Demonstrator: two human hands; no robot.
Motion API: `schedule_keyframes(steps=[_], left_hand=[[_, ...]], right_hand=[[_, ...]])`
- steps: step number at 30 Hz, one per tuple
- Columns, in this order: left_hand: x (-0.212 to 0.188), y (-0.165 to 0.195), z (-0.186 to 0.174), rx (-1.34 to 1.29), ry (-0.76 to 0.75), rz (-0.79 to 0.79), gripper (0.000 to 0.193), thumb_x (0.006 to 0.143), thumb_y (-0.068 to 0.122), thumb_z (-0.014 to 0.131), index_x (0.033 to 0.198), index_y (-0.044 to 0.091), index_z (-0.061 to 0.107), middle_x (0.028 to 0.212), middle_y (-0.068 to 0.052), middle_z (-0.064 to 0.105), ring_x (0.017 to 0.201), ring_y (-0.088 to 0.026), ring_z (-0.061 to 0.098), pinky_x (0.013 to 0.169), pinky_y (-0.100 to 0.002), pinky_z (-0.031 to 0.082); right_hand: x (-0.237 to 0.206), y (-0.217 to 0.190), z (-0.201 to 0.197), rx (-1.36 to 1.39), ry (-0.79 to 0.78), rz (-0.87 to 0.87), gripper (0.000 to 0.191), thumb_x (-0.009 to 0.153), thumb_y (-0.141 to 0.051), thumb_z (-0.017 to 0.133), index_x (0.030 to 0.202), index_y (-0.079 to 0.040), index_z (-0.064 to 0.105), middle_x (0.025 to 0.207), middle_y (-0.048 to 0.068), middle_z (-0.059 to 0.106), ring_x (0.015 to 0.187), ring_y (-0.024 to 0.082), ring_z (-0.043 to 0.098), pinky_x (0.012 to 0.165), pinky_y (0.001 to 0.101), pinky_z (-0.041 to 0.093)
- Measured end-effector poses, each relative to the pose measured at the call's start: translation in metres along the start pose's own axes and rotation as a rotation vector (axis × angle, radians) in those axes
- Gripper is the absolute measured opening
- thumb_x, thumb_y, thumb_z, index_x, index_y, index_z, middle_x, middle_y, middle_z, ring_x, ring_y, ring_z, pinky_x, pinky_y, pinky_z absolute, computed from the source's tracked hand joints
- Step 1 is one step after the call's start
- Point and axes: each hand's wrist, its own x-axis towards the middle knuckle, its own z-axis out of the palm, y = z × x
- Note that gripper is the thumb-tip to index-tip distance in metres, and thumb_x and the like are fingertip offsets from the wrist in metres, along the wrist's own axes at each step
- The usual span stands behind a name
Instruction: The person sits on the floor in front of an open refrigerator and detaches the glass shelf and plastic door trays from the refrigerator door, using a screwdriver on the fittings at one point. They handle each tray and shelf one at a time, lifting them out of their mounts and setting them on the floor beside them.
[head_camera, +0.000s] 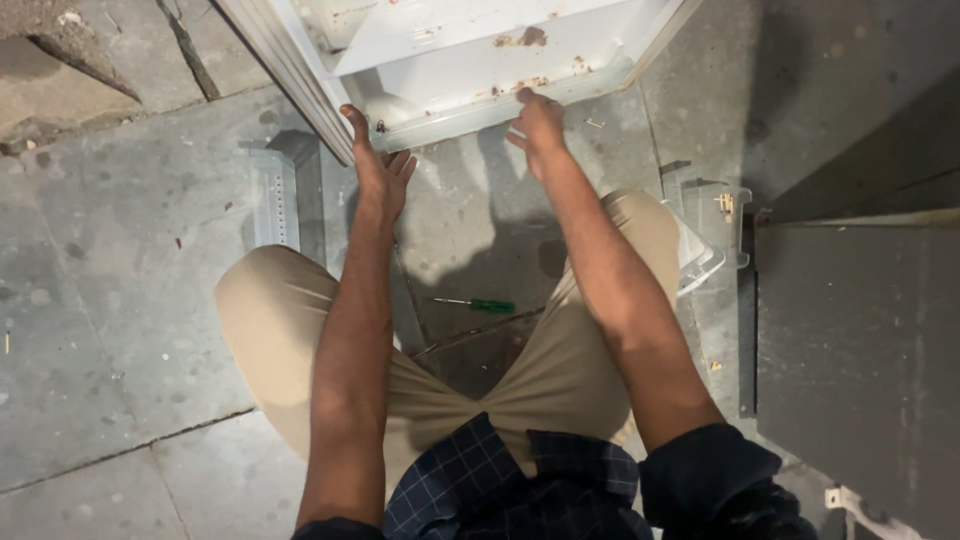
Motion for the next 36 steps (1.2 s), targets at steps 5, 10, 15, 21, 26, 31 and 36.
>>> schedule_keyframes(steps=[5,10,15,21,26,31,36], left_hand=[[-0.006,-0.012,0.013,0.301,0.300,0.085,0.112,0.081,0.076,0.054,0.154,-0.001,0.017,0.153,-0.027,0.036,0.141,-0.043,0.040,0.107,-0.058,0.041],[-0.040,-0.045,0.040,0.943,0.187,1.036,0.067,0.100,0.029,0.075,0.142,-0.010,0.041,0.141,-0.030,0.048,0.129,-0.044,0.052,0.112,-0.051,0.041],[-0.065,-0.037,0.073,1.262,-0.156,1.486,0.055,0.098,0.022,0.075,0.142,0.006,0.046,0.147,-0.019,0.045,0.149,-0.042,0.038,0.121,-0.051,0.036],[-0.028,-0.006,0.140,1.595,-0.394,1.451,0.066,0.099,0.027,0.072,0.153,-0.003,0.048,0.156,-0.021,0.040,0.146,-0.039,0.036,0.118,-0.055,0.030],[-0.010,0.000,0.161,1.573,-0.502,1.350,0.043,0.110,0.019,0.062,0.151,0.013,0.053,0.160,-0.011,0.045,0.150,-0.034,0.039,0.120,-0.051,0.032],[-0.010,0.002,0.164,1.580,-0.487,1.355,0.054,0.103,0.003,0.058,0.154,0.019,0.053,0.164,-0.007,0.044,0.153,-0.031,0.042,0.122,-0.048,0.035],[-0.012,0.003,0.168,1.560,-0.470,1.377,0.055,0.102,0.007,0.063,0.154,0.018,0.050,0.162,-0.009,0.042,0.150,-0.033,0.041,0.118,-0.051,0.035]], right_hand=[[0.045,-0.002,-0.045,0.239,0.085,0.139,0.071,0.088,-0.035,0.064,0.150,-0.010,0.039,0.150,0.024,0.034,0.134,0.042,0.044,0.114,0.0577,0.039],[0.082,-0.024,-0.105,0.520,0.136,0.226,0.084,0.081,-0.040,0.064,0.151,-0.003,0.036,0.153,0.023,0.037,0.139,0.040,0.042,0.116,0.0567,0.037],[0.087,-0.038,-0.124,0.665,0.166,0.238,0.097,0.084,-0.043,0.069,0.153,0.002,0.016,0.155,0.024,0.035,0.142,0.039,0.042,0.120,0.0556,0.034],[0.082,-0.050,-0.132,0.743,0.107,0.292,0.092,0.086,-0.048,0.060,0.150,0.009,0.025,0.145,0.023,0.041,0.135,0.040,0.045,0.115,0.0592,0.036],[0.092,-0.046,-0.137,0.734,0.199,0.363,0.070,0.093,-0.049,0.049,0.135,0.005,0.043,0.128,0.017,0.052,0.116,0.031,0.053,0.103,0.0527,0.045],[0.097,-0.043,-0.136,0.819,0.243,0.370,0.040,0.087,-0.045,0.060,0.104,-0.012,0.043,0.098,0.002,0.040,0.085,0.020,0.043,0.076,0.0415,0.050],[0.085,-0.045,-0.127,0.722,0.198,0.195,0.058,0.083,-0.049,0.064,0.118,-0.004,0.054,0.111,0.010,0.053,0.092,0.023,0.053,0.072,0.0357,0.051]])
